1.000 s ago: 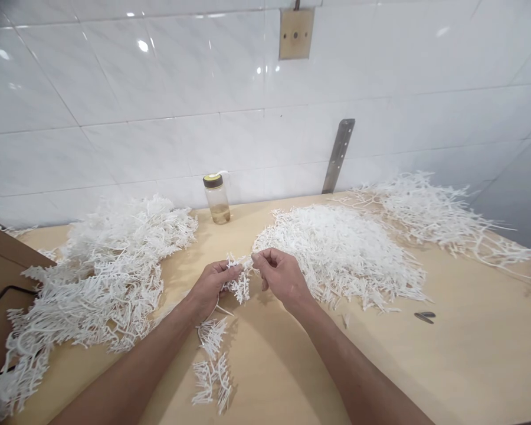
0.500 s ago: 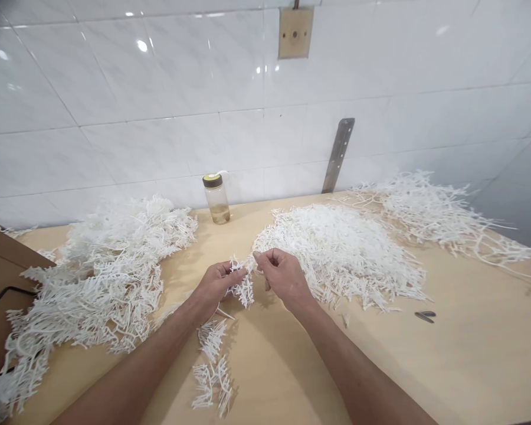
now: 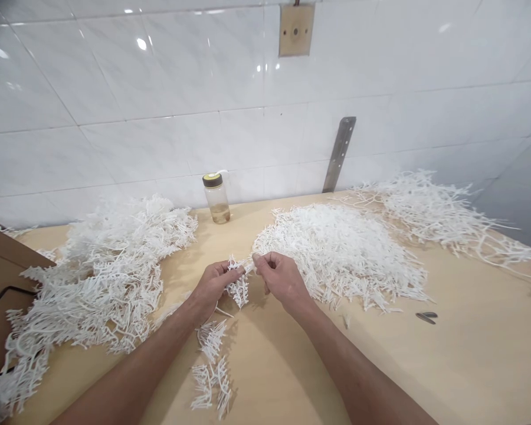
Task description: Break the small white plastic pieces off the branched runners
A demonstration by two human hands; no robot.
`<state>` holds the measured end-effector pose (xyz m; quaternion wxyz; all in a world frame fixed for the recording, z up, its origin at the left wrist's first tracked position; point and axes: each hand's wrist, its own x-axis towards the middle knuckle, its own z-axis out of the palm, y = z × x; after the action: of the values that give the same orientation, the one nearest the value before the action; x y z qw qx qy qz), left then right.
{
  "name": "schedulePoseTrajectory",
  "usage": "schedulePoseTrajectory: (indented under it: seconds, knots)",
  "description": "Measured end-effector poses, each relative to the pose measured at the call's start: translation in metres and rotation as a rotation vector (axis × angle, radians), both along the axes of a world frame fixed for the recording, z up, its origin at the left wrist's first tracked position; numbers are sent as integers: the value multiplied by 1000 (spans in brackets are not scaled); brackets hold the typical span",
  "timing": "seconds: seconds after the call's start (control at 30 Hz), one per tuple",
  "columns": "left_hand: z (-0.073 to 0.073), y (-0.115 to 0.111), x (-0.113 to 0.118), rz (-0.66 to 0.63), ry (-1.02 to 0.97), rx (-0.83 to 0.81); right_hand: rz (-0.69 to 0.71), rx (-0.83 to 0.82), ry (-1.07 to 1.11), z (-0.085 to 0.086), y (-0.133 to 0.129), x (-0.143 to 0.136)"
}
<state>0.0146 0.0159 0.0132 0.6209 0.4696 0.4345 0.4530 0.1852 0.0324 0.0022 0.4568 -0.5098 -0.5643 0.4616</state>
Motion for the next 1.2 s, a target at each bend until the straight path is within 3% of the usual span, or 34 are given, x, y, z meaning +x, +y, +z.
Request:
schedulePoseTrajectory:
  seconds: [0.17,0.27,0.43,0.6,0.8,1.2]
  knots:
    - [-1,3,-4,59,59,-4,106,-59,-46,-6,0,-1]
    - [-2,5,-5,94,94,-28,62,-14,-125,-5,-1,0]
    - [3,4,-5,145,126,-72,-182,418,-345,4,-5,2]
    - [4,4,-4,104,122,-53,-76,609,-368,6,-8,0]
    - [-3,8,-3,80,102,-11,64,617,-408,2,-4,4]
    - [0,7,-9,-28,-40,-83,104,500,-433,1,-2,6]
